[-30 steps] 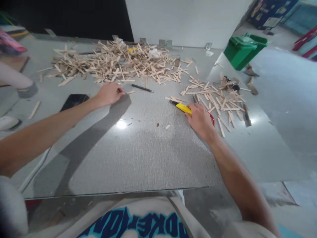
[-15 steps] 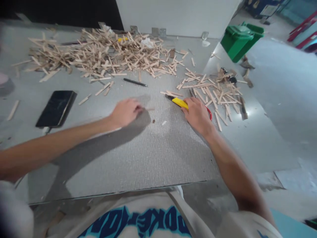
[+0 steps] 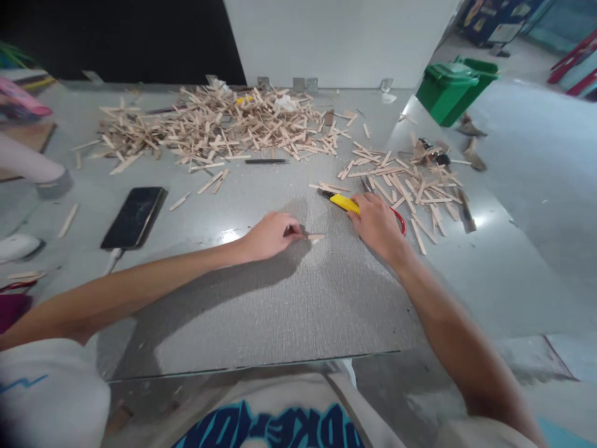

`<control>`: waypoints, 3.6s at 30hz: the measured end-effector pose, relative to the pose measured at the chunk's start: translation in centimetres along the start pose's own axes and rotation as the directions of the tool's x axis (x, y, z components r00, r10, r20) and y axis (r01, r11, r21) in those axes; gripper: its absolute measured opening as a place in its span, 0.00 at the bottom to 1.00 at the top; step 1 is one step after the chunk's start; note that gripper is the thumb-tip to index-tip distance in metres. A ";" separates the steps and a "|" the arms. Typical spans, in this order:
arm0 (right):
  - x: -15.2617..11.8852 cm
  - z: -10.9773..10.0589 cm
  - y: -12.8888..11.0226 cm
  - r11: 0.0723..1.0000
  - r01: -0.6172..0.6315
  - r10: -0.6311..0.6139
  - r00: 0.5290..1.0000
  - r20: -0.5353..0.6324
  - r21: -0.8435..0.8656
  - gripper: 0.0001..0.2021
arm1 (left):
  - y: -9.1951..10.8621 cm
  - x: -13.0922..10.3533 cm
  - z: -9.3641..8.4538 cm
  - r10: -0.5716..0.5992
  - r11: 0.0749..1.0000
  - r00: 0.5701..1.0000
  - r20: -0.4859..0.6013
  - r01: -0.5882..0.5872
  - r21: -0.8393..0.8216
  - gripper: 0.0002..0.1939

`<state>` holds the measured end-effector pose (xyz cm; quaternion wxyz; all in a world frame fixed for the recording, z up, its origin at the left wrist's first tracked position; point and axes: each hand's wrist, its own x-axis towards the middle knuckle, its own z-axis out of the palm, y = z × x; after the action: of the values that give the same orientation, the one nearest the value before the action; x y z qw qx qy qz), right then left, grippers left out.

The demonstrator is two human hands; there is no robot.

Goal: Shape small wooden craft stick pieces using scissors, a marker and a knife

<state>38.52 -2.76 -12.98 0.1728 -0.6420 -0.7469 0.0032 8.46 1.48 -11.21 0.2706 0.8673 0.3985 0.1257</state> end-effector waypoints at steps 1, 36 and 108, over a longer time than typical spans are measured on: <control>0.0 0.1 0.1 1.000 -0.001 0.001 1.000 0.001 0.006 0.17 | -0.2 0.3 0.2 -0.026 0.999 0.999 -0.024 0.027 0.033 0.07; 0.2 -2.0 -1.8 0.987 0.074 -0.044 0.978 -0.206 0.140 0.14 | -9.2 -5.8 -8.9 -0.429 0.903 0.849 -0.310 0.388 -0.187 0.08; -6.0 -0.1 -13.9 0.775 0.302 -0.190 0.949 -0.251 0.556 0.06 | 0.5 -8.8 2.7 0.111 0.670 0.994 -0.002 -0.076 -0.738 0.06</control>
<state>25.92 -11.03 -11.27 0.4285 -0.4510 -0.7679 0.1528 4.26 -6.46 -13.20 0.5987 0.7065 0.2631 0.2704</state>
